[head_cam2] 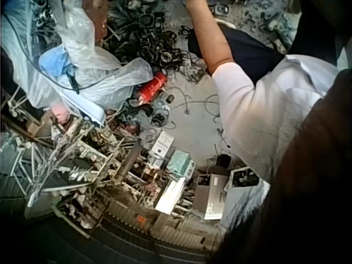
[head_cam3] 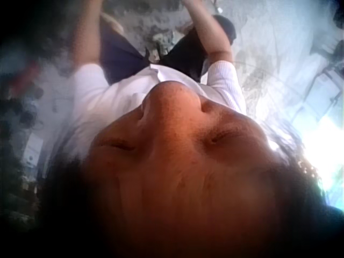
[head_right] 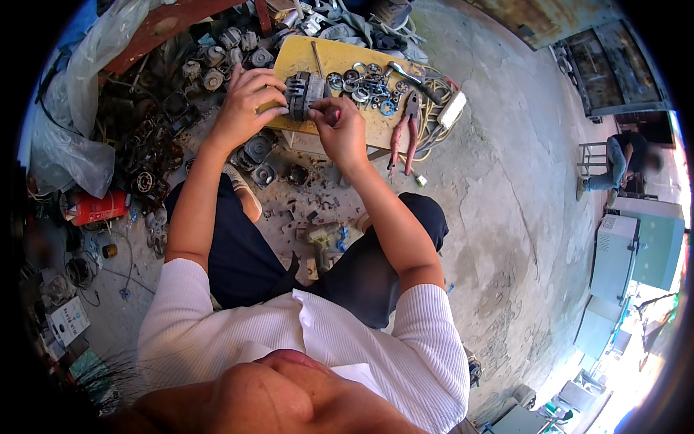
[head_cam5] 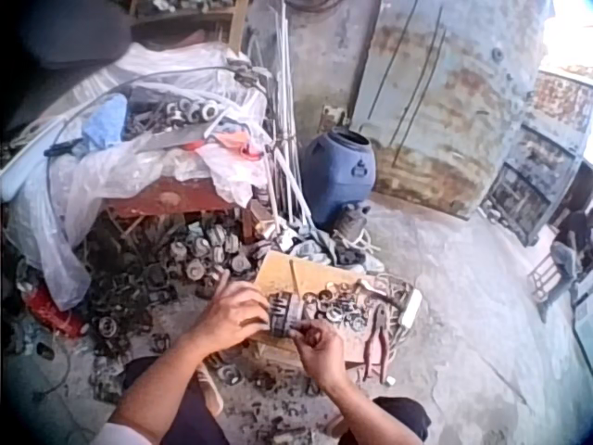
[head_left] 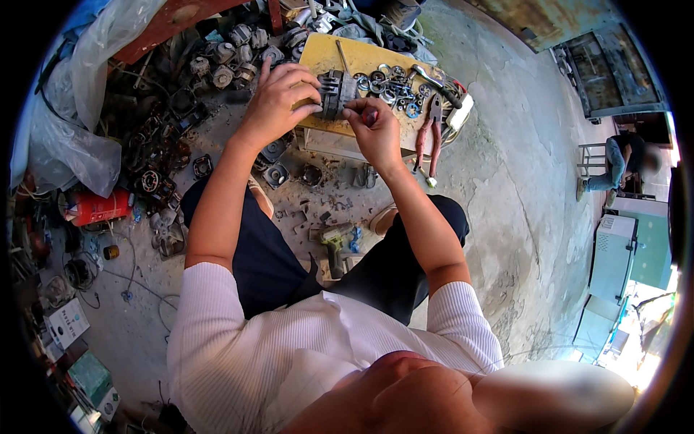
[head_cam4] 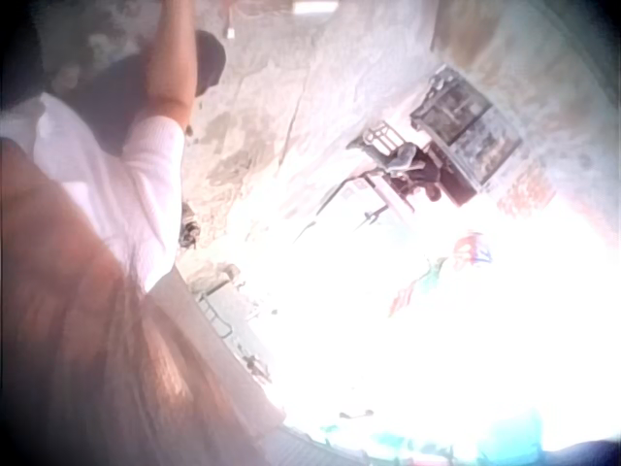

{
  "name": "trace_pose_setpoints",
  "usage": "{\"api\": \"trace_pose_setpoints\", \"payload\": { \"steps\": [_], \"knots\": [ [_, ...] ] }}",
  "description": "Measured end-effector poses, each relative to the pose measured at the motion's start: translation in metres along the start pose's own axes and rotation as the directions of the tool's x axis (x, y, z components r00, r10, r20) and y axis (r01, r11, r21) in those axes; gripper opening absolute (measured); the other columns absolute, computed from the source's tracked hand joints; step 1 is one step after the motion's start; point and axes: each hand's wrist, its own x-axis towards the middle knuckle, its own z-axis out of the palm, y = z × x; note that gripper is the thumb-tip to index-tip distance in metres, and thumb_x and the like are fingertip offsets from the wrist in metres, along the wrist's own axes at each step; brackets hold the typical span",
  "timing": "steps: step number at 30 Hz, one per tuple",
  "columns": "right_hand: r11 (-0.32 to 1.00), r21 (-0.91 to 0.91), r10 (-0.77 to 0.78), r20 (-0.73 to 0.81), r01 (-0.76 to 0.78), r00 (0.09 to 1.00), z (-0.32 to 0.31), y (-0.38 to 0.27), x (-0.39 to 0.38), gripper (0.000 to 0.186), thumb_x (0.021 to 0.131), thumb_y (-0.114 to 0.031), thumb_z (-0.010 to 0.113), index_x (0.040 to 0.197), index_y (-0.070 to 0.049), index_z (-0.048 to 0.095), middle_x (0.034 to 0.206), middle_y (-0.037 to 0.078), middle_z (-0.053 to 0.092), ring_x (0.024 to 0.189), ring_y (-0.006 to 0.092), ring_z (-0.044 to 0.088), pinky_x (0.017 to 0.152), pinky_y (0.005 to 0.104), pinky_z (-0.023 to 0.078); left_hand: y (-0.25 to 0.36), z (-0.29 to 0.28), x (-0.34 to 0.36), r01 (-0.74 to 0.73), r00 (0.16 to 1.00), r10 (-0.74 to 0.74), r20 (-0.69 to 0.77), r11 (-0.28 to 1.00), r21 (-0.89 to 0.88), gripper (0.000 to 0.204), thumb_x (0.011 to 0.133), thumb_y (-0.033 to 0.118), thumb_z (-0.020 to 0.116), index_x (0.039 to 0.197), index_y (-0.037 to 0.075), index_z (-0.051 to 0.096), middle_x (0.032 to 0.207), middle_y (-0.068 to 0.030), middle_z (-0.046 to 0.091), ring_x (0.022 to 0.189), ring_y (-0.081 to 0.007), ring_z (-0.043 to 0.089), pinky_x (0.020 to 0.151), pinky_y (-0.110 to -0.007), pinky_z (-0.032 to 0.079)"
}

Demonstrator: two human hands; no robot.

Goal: The person disassembles an electric motor by hand using a screwdriver to remove screws and then separates the metal housing to reveal internal rotor and stator components.

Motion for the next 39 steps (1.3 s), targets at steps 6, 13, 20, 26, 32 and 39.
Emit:
{"api": "trace_pose_setpoints", "payload": {
  "steps": [6,13,20,26,32,39],
  "knots": [
    [0.999,-0.018,-0.031,-0.011,0.030,0.999,0.001,-0.002,0.000,0.011,0.080,-0.008,0.073,0.088,-0.003,0.067,0.071,0.004,0.050,0.063,0.0150,0.046,0.061,0.0281,0.042,-0.003,-0.001,-0.001,-0.001,1.000,0.001,0.002,1.000,-0.009,0.014,0.073,0.016,0.077,0.083,0.017,0.067,0.106,0.0070,0.062,0.117,-0.0181,0.051,0.112,-0.058,0.021],
    [0.994,-0.055,-0.092,-0.023,0.090,0.996,-0.001,-0.009,-0.002,0.015,0.076,-0.007,0.076,0.088,-0.004,0.067,0.074,0.005,0.052,0.063,0.0153,0.049,0.061,0.0289,0.044,0.000,0.000,0.000,0.003,1.000,-0.002,0.024,1.000,-0.015,0.014,0.073,0.016,0.076,0.084,0.017,0.068,0.106,0.0066,0.062,0.118,-0.0184,0.050,0.111,-0.059,0.022],
    [0.998,-0.005,-0.063,0.004,0.063,0.998,-0.001,-0.008,0.000,0.016,0.076,-0.005,0.076,0.090,-0.004,0.067,0.078,0.005,0.054,0.064,0.0136,0.050,0.063,0.0273,0.045,-0.004,0.000,-0.001,-0.017,1.000,0.017,-0.013,1.000,0.017,0.011,0.075,0.018,0.075,0.083,0.017,0.068,0.104,0.0063,0.063,0.117,-0.0186,0.051,0.110,-0.058,0.024],
    [0.998,0.035,-0.053,0.024,0.052,0.998,-0.001,0.000,0.002,0.016,0.077,-0.005,0.075,0.091,-0.004,0.067,0.079,0.005,0.055,0.066,0.0136,0.051,0.064,0.0277,0.046,0.002,-0.015,-0.001,0.081,0.995,-0.077,0.059,0.993,-0.085,0.012,0.078,0.015,0.074,0.087,0.011,0.067,0.102,-0.0005,0.065,0.110,-0.0239,0.057,0.103,-0.043,0.037],
    [0.994,-0.065,-0.087,0.053,0.090,0.995,-0.006,-0.008,0.004,0.014,0.079,-0.003,0.072,0.091,-0.004,0.066,0.081,0.008,0.057,0.068,0.0176,0.055,0.065,0.0297,0.048,0.016,-0.024,-0.010,0.413,0.890,-0.277,0.362,0.826,-0.383,0.014,0.082,0.018,0.071,0.092,0.008,0.066,0.112,-0.0052,0.067,0.107,-0.0265,0.062,0.090,-0.041,0.046],
    [0.994,-0.055,-0.095,0.028,0.097,0.995,-0.009,-0.003,0.002,0.013,0.081,-0.006,0.073,0.092,-0.003,0.066,0.081,0.002,0.057,0.063,0.0094,0.046,0.060,0.0247,0.042,0.019,-0.031,-0.008,0.447,0.870,-0.266,0.416,0.783,-0.433,0.016,0.083,0.020,0.071,0.094,0.008,0.068,0.123,-0.0072,0.064,0.115,-0.0262,0.059,0.095,-0.041,0.044]
  ]
}}
